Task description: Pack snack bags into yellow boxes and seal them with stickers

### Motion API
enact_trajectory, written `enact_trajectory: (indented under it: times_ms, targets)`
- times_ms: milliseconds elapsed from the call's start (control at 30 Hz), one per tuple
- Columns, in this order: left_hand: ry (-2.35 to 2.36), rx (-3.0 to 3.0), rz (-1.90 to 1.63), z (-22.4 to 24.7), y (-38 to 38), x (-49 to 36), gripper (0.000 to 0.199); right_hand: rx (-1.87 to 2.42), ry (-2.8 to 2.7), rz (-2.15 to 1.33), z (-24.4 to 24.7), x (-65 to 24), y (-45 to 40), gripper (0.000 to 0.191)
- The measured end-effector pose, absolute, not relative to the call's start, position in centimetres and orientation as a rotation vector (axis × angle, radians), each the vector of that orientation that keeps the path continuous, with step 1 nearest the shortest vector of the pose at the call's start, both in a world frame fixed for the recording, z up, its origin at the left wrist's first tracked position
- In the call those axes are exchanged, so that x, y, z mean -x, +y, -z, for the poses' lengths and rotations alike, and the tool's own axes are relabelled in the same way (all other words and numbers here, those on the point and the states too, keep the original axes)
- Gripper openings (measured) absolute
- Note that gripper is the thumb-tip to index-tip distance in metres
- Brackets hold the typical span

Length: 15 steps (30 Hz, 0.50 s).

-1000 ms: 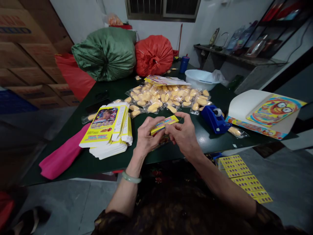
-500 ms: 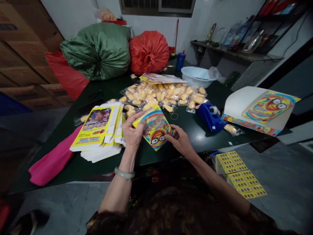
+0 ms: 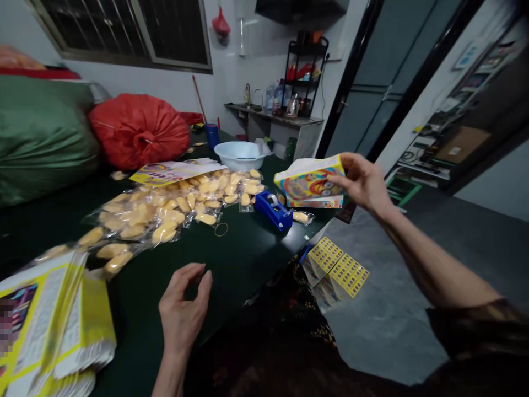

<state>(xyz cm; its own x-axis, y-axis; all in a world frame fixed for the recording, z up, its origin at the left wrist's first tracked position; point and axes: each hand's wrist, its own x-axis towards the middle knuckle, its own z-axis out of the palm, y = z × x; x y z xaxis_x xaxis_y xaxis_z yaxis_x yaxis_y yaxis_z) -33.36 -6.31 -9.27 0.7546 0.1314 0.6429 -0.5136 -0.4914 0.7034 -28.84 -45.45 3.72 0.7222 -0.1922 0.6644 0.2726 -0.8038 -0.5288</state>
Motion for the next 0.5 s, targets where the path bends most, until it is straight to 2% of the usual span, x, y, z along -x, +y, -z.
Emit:
enact_trajectory:
  times_ms: [67,167,300,433,500]
  targets:
    - [-0.331,-2.0,-0.81,9.6,-6.5,33.6,0.014,2.651,0.011,1.034,-5.7,26.9,-49.4,0.043]
    - [-0.4,-2.052,-0.818,9.9,-6.9,33.6,0.013,3.044,0.113,0.794,-6.7,22.8,-52.7,0.043]
    - [-0.524,-2.11,-0.76,10.6,-7.0,33.5,0.011,3.158,0.189,0.461,-4.6,17.2,-54.1,0.039]
    - [-0.522,-2.179,-0.741,12.1,-6.3,33.8,0.012,3.18,0.251,0.382,-1.5,14.5,-54.3,0.029]
    - [-0.499,-2.223,-0.723,12.8,-5.8,34.0,0.012,3.178,0.26,0.381,-0.6,14.4,-54.6,0.034]
